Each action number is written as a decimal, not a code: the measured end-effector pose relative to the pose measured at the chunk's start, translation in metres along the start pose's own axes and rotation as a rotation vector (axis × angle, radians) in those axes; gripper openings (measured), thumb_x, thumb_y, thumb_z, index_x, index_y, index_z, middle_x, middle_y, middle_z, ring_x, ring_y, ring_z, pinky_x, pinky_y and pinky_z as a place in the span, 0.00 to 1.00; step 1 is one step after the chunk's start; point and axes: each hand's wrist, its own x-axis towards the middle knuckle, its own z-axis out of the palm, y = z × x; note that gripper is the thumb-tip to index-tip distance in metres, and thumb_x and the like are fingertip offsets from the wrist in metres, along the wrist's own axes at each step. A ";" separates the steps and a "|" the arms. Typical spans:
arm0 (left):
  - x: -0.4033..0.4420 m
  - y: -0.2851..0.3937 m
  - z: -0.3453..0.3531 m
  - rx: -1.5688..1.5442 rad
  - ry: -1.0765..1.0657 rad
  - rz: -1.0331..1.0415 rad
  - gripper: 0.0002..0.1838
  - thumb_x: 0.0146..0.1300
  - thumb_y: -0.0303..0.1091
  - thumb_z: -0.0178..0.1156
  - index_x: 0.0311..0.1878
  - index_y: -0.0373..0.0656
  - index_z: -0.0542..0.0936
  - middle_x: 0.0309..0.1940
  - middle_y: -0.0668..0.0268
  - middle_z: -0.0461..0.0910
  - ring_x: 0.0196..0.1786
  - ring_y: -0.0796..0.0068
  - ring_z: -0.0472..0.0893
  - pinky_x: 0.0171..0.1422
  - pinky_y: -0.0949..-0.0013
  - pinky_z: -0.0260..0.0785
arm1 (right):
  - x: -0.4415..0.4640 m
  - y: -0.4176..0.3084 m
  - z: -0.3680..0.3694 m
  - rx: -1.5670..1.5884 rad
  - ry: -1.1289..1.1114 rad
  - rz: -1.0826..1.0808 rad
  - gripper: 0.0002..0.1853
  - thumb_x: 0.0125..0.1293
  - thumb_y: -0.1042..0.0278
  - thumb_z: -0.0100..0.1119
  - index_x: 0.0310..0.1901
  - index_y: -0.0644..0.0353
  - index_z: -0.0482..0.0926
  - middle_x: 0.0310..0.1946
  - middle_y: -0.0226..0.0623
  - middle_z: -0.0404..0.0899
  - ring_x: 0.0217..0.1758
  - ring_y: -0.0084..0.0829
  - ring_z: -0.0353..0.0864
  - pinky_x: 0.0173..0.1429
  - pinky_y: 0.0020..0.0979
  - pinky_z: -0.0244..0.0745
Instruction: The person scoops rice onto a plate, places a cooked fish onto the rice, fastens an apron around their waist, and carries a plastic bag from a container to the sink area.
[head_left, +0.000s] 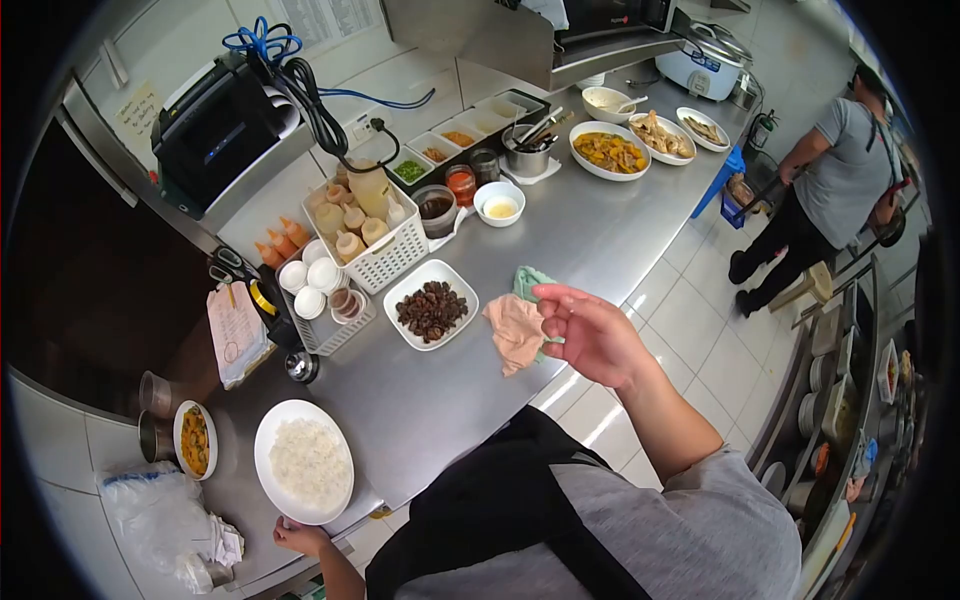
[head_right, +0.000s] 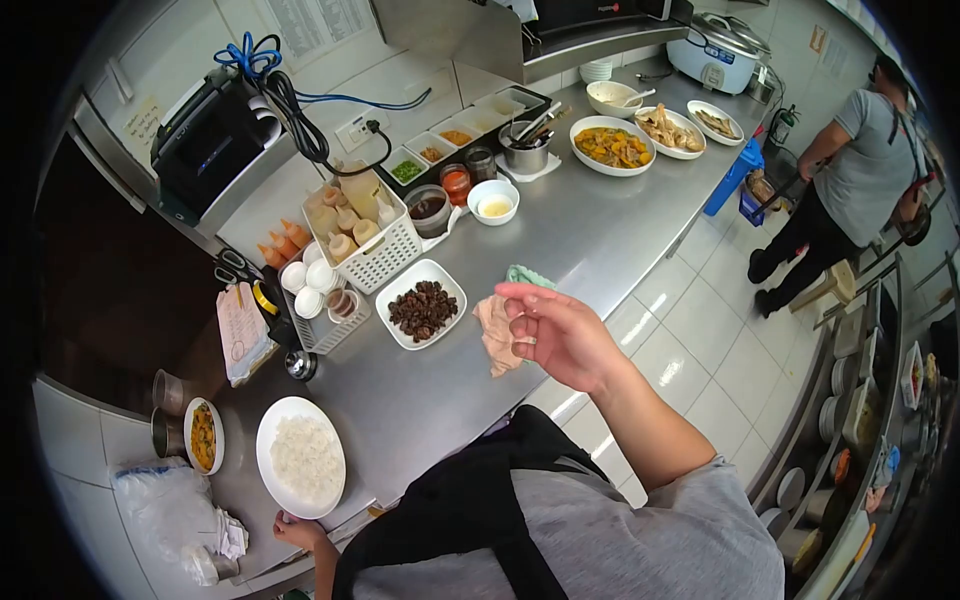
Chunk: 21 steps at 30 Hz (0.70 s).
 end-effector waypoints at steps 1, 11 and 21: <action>0.001 -0.004 0.001 0.004 -0.008 0.005 0.12 0.66 0.31 0.51 0.51 0.41 0.73 0.56 0.56 0.63 0.51 0.55 0.73 0.53 0.57 0.67 | -0.005 -0.002 0.005 0.001 0.010 0.000 0.15 0.68 0.69 0.48 0.55 0.60 0.75 0.36 0.24 0.75 0.36 0.19 0.71 0.39 0.24 0.66; 0.000 -0.001 -0.001 -0.007 -0.008 0.095 0.12 0.68 0.33 0.50 0.49 0.39 0.74 0.53 0.53 0.65 0.52 0.53 0.72 0.55 0.57 0.67 | -0.064 -0.004 0.067 -0.273 -0.455 -0.329 0.15 0.67 0.74 0.48 0.54 0.64 0.77 0.49 0.34 0.73 0.48 0.26 0.72 0.50 0.28 0.68; -0.001 0.001 -0.011 -0.023 -0.049 0.223 0.11 0.67 0.31 0.51 0.48 0.37 0.73 0.53 0.51 0.64 0.52 0.50 0.71 0.55 0.56 0.67 | -0.118 -0.015 0.197 -0.765 -1.095 -0.152 0.12 0.52 0.70 0.72 0.29 0.69 0.80 0.18 0.35 0.69 0.16 0.22 0.68 0.19 0.24 0.54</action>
